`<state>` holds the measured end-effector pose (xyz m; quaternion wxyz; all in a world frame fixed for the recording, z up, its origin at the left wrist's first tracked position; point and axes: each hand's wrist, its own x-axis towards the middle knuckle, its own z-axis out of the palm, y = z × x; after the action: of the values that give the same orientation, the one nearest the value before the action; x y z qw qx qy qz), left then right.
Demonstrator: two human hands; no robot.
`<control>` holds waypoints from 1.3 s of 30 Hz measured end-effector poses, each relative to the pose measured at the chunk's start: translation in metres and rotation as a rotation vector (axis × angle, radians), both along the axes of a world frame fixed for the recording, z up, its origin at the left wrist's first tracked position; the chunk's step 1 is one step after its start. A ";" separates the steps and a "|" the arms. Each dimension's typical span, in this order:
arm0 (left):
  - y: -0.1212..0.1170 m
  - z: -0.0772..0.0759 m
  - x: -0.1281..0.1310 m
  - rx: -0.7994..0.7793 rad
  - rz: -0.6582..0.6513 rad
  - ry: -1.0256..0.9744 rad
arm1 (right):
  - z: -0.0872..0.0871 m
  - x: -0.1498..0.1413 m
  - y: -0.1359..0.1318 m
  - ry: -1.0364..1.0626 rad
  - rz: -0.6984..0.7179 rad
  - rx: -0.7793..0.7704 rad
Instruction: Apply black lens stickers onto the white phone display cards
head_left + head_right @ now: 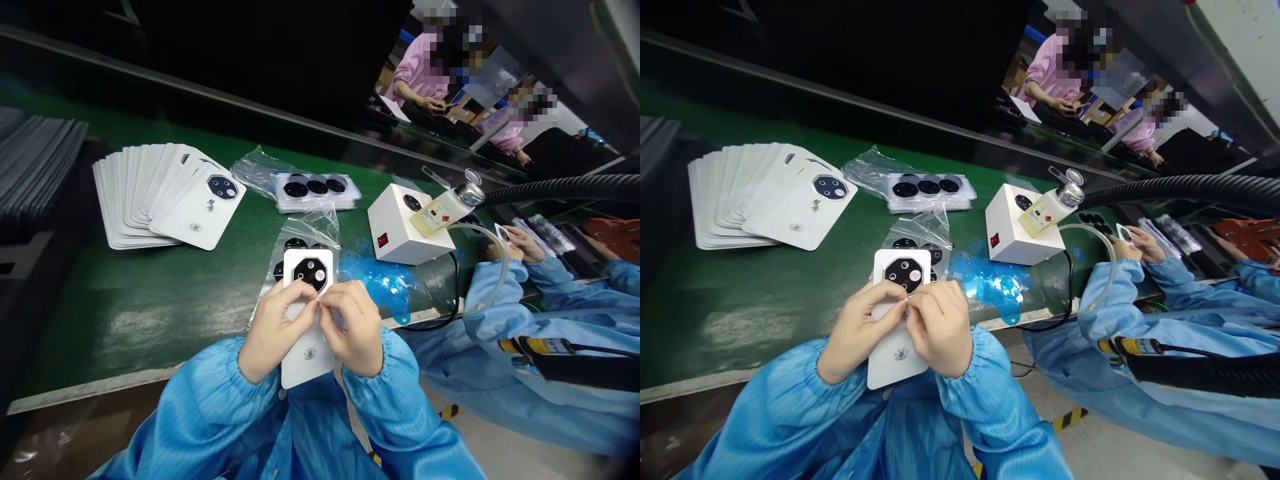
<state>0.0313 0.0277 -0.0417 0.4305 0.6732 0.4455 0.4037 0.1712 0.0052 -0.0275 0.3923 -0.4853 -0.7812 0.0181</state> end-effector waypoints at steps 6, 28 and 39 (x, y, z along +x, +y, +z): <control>0.004 0.003 -0.001 -0.101 0.005 -0.102 | -0.006 -0.005 0.001 -0.110 0.018 0.185; 0.003 0.001 -0.001 -0.092 -0.019 -0.104 | -0.003 0.005 0.002 0.071 -0.033 0.056; 0.000 0.000 0.002 0.024 0.028 -0.048 | 0.008 0.005 -0.001 0.106 -0.001 -0.138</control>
<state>0.0333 0.0276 -0.0413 0.4274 0.6621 0.4395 0.4309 0.1765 0.0040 -0.0197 0.3986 -0.5100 -0.7560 0.0973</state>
